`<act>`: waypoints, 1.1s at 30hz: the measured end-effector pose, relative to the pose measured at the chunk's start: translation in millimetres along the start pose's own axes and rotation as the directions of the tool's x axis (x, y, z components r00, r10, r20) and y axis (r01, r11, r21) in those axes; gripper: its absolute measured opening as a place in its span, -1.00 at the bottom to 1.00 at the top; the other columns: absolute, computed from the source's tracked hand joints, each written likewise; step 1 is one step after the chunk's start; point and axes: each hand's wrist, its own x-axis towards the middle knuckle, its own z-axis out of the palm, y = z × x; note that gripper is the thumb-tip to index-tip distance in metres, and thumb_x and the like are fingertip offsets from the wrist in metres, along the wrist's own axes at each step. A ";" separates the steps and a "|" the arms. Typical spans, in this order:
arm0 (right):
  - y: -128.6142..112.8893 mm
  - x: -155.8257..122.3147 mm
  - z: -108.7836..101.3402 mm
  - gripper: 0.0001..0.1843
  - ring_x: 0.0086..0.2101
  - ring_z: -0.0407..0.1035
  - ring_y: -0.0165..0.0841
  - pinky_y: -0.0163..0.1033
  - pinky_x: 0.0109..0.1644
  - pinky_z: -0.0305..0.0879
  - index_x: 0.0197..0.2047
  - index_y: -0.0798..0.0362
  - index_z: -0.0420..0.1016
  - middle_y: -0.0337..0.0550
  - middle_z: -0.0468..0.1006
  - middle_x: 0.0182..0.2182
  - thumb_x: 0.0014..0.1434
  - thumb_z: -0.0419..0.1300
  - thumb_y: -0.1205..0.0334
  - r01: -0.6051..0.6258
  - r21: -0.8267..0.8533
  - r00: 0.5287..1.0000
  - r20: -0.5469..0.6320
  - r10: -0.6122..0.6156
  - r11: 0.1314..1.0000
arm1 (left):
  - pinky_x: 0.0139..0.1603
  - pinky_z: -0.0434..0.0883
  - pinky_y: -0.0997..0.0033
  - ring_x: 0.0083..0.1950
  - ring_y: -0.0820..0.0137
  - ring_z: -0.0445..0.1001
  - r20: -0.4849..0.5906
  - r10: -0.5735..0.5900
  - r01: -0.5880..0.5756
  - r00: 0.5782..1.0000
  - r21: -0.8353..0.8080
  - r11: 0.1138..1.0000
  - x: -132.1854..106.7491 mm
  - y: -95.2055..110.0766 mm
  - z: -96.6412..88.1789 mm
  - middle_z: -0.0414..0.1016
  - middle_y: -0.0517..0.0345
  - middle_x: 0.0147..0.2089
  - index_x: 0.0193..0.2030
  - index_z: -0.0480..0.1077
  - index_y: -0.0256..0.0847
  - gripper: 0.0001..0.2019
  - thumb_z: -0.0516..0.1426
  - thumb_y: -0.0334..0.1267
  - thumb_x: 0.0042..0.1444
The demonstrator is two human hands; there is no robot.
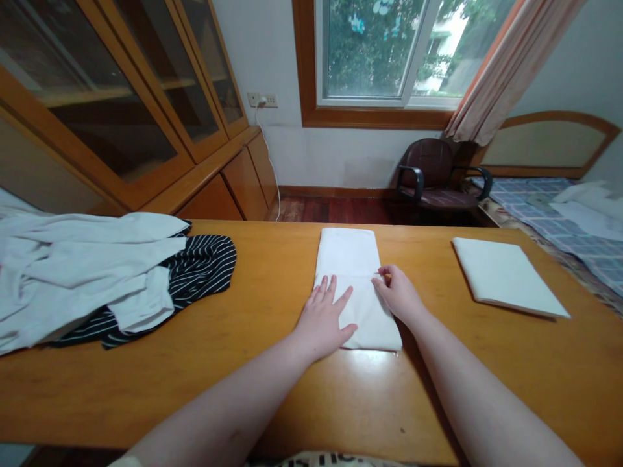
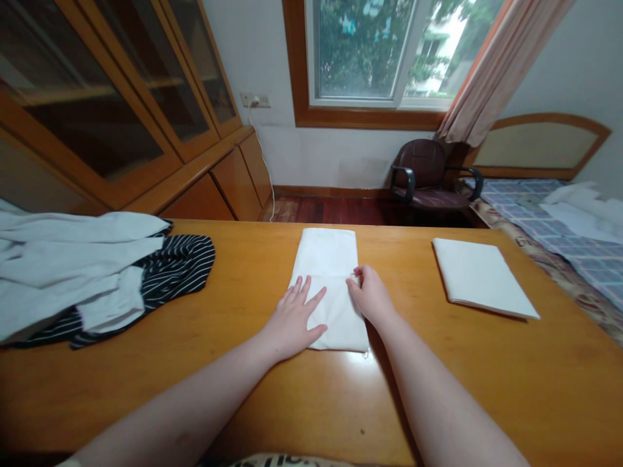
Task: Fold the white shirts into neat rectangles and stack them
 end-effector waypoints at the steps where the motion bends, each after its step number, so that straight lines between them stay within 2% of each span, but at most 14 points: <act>1: -2.1 -2.7 -2.7 -0.62 -0.04 0.36 -0.17 -0.09 -0.01 0.28 -0.02 0.09 0.37 0.08 0.46 0.00 0.16 0.07 0.07 0.072 -0.032 0.997 -0.032 -0.073 0.997 | 0.36 -0.14 -0.07 0.44 0.02 -0.39 0.000 0.000 0.000 1.000 -0.001 1.000 0.3 -0.4 0.4 -0.37 0.03 0.47 0.39 -0.06 0.01 -0.21 0.10 0.12 0.06; 3: -7.6 -8.8 -7.8 -0.57 0.13 0.23 -0.15 -0.02 0.15 0.16 0.08 0.08 0.36 0.08 0.29 0.19 0.21 0.04 0.08 0.267 -0.105 0.963 -0.005 -0.269 0.958 | 0.36 -0.15 -0.06 0.44 0.02 -0.38 -0.004 0.000 0.000 1.000 -0.001 1.000 0.5 -0.9 1.4 -0.37 0.03 0.47 0.39 -0.07 0.01 -0.20 0.09 0.14 0.05; 5: -12.7 -14.0 -9.5 -0.57 0.22 0.11 -0.22 -0.01 0.25 0.03 0.15 0.00 0.33 -0.05 0.20 0.26 0.28 -0.05 0.10 0.443 -0.123 0.892 0.162 -0.422 0.888 | 0.36 -0.15 -0.05 0.44 0.02 -0.38 -0.009 0.000 0.000 1.000 0.003 1.000 0.2 -0.8 2.3 -0.36 0.01 0.47 0.39 -0.07 -0.01 -0.19 0.08 0.17 0.05; 6: -14.4 -15.8 -8.5 -0.55 0.24 0.07 -0.25 0.01 0.28 -0.02 0.19 -0.03 0.30 -0.10 0.19 0.27 0.30 -0.10 0.10 0.482 -0.119 0.860 0.256 -0.442 0.868 | 0.36 -0.15 -0.05 0.44 0.03 -0.37 -0.012 0.002 -0.002 1.000 0.006 1.000 0.0 -0.7 2.5 -0.35 -0.01 0.47 0.39 -0.07 -0.02 -0.19 0.08 0.18 0.05; 7: -15.2 -17.0 -6.6 -0.53 0.26 0.02 -0.26 0.04 0.30 -0.07 0.24 -0.05 0.25 -0.13 0.18 0.28 0.32 -0.13 0.09 0.487 -0.122 0.841 0.332 -0.427 0.865 | 0.36 -0.15 -0.05 0.44 0.03 -0.37 -0.013 0.005 -0.005 1.000 0.010 1.000 -0.3 -0.7 2.3 -0.34 -0.01 0.47 0.39 -0.07 -0.03 -0.19 0.06 0.19 0.05; 9: -14.7 -17.8 -1.2 -0.45 0.30 -0.09 -0.24 0.13 0.31 -0.15 0.33 -0.06 0.09 -0.14 0.09 0.31 0.32 -0.17 0.02 0.439 -0.163 0.842 0.419 -0.341 0.884 | 0.36 -0.15 -0.03 0.44 0.05 -0.36 -0.010 0.013 -0.013 1.000 0.018 1.000 -0.9 -0.9 1.2 -0.32 -0.02 0.47 0.40 -0.08 -0.05 -0.21 0.03 0.18 0.09; 13: -9.9 -16.9 5.4 -0.32 0.33 -0.28 -0.16 0.25 0.30 -0.28 0.39 -0.03 -0.11 -0.13 -0.11 0.36 0.30 -0.19 -0.11 0.339 -0.268 0.869 0.456 -0.191 0.902 | 0.36 -0.16 -0.04 0.44 0.12 -0.33 0.005 -0.021 0.021 1.000 0.050 0.999 -0.8 -4.1 -3.0 -0.27 -0.03 0.46 0.40 -0.08 -0.10 -0.37 -0.10 0.04 0.23; 16: -7.4 -16.7 4.0 -0.31 0.33 -0.33 -0.15 0.24 0.31 -0.30 0.40 -0.03 -0.15 -0.13 -0.16 0.36 0.30 -0.21 -0.13 0.298 -0.301 0.881 0.452 -0.140 0.906 | 0.37 -0.14 -0.04 0.45 0.20 -0.30 0.039 -0.044 0.042 0.998 0.068 0.997 0.6 -7.9 -4.9 -0.25 0.01 0.46 0.41 -0.13 -0.17 -0.43 -0.19 -0.13 0.28; 18: -6.7 -16.8 2.2 -0.32 0.33 -0.33 -0.17 0.22 0.31 -0.27 0.40 -0.04 -0.16 -0.12 -0.16 0.36 0.31 -0.23 -0.11 0.294 -0.296 0.880 0.456 -0.136 0.909 | 0.37 -0.13 -0.02 0.45 0.23 -0.30 0.048 -0.049 0.045 0.998 0.082 0.996 1.0 -10.0 -4.4 -0.26 0.00 0.46 0.42 -0.17 -0.23 -0.41 -0.18 -0.17 0.27; 23: -8.7 -17.1 -0.1 -0.39 0.33 -0.30 -0.16 0.22 0.30 -0.20 0.39 -0.09 -0.10 -0.16 -0.14 0.36 0.33 -0.24 -0.04 0.304 -0.274 0.878 0.453 -0.157 0.912 | 0.35 -0.20 -0.14 0.44 0.07 -0.29 -0.074 -0.106 0.117 0.992 0.154 0.981 -2.4 -8.9 2.3 -0.24 -0.13 0.45 0.39 -0.08 -0.29 -0.38 -0.08 -0.14 0.23; 26: -10.2 -17.4 1.1 -0.42 0.33 -0.28 -0.14 0.24 0.30 -0.19 0.38 -0.11 -0.05 -0.17 -0.12 0.36 0.33 -0.22 0.00 0.297 -0.285 0.885 0.440 -0.151 0.911 | 0.38 -0.17 0.02 0.44 0.18 -0.22 -0.067 0.078 -0.067 0.995 0.164 0.984 -4.6 -4.8 8.6 -0.09 -0.07 0.43 0.35 0.03 -0.29 -0.48 -0.13 -0.23 0.26; 29: -9.2 -17.4 3.6 -0.42 0.33 -0.26 -0.14 0.24 0.29 -0.20 0.38 -0.12 -0.04 -0.17 -0.11 0.36 0.33 -0.21 0.01 0.293 -0.288 0.889 0.433 -0.149 0.911 | 0.39 -0.13 0.16 0.43 0.32 -0.13 -0.025 0.255 -0.248 0.967 0.147 0.957 -4.4 -2.3 13.7 0.03 -0.01 0.40 0.33 0.08 -0.27 -0.52 -0.20 -0.31 0.28; 31: -8.3 -17.5 5.3 -0.42 0.33 -0.26 -0.14 0.23 0.29 -0.20 0.38 -0.11 -0.06 -0.17 -0.11 0.36 0.33 -0.21 0.01 0.296 -0.289 0.888 0.434 -0.151 0.910 | 0.39 -0.13 0.16 0.43 0.33 -0.12 -0.029 0.266 -0.259 0.964 0.142 0.955 -3.2 -3.0 13.9 0.02 0.00 0.40 0.34 0.05 -0.25 -0.52 -0.18 -0.27 0.29; 33: -8.6 -18.2 6.0 -0.42 0.32 -0.25 -0.13 0.23 0.29 -0.20 0.38 -0.11 -0.06 -0.16 -0.10 0.36 0.33 -0.20 0.02 0.299 -0.293 0.890 0.429 -0.155 0.908 | 0.40 -0.16 0.14 0.44 0.29 -0.17 -0.030 0.226 -0.220 0.974 0.140 0.965 -1.6 -4.9 10.8 -0.05 -0.01 0.42 0.36 0.00 -0.24 -0.46 -0.12 -0.15 0.28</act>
